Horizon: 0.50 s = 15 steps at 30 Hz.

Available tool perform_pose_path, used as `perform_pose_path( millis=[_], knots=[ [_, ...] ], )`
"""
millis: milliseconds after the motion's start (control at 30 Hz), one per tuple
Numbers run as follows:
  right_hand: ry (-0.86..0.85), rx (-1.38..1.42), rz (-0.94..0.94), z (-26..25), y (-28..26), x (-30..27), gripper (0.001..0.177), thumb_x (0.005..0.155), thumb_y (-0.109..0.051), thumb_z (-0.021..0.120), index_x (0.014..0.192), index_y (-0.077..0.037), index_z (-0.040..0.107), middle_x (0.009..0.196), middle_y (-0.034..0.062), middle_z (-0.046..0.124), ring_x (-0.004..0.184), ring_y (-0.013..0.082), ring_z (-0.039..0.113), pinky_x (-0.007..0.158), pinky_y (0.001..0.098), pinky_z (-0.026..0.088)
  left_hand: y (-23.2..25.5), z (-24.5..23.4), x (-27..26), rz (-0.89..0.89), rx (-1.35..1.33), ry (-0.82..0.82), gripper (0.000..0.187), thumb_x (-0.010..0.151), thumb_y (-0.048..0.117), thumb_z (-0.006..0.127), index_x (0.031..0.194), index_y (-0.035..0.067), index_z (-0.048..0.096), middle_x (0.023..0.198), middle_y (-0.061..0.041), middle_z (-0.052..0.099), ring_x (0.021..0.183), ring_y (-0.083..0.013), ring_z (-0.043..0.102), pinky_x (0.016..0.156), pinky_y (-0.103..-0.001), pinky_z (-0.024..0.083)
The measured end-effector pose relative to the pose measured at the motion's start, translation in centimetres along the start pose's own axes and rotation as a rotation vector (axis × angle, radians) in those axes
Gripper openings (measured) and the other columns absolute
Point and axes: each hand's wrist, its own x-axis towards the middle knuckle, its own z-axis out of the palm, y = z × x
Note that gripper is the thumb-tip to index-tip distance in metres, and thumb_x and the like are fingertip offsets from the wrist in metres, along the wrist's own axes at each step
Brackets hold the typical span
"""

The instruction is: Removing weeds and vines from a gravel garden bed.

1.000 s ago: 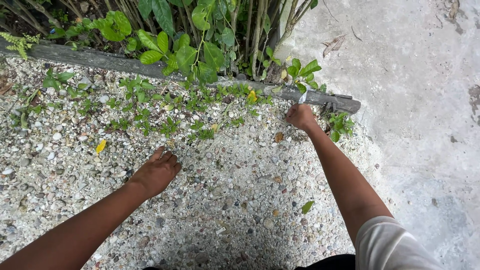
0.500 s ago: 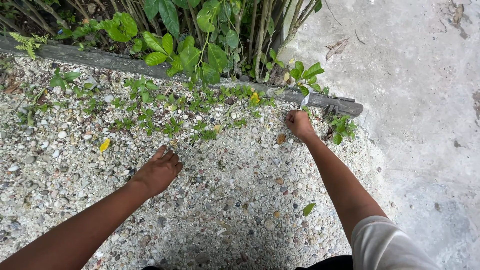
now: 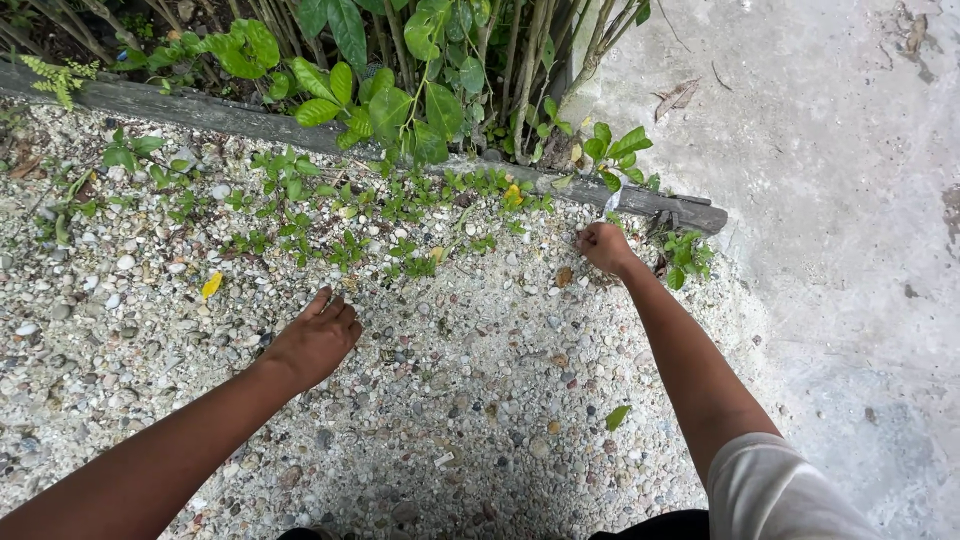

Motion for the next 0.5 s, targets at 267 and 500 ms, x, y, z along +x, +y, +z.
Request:
perform_pose_path(
  millis=[267, 500],
  knots=[
    [-0.177, 0.129, 0.097, -4.6, 0.1, -2.8, 0.020, 0.092, -0.024, 0.075, 0.101, -0.006, 0.075, 0.093, 0.0086, 0.076, 0.082, 0.0177, 0.070, 0.084, 0.0365, 0.060, 0.3, -1.8, -0.9, -0.011, -0.029, -0.003, 0.048, 0.095, -0.004, 0.051, 0.143, 0.002, 0.047, 0.153, -0.018, 0.043, 0.151, -0.0292, 0.030, 0.129, -0.049, 0.007],
    [-0.110, 0.188, 0.213, -7.6, 1.5, -4.4, 0.018, 0.096, -0.024, 0.076, 0.110, -0.013, 0.079, 0.107, 0.0116, 0.079, 0.095, 0.0211, 0.071, 0.090, 0.0463, 0.056, 0.4, -2.1, -0.9, -0.020, -0.067, 0.027, 0.044, 0.095, -0.005, 0.049, 0.138, 0.002, 0.051, 0.150, -0.018, 0.047, 0.150, -0.0282, 0.034, 0.130, -0.049, 0.009]
  ],
)
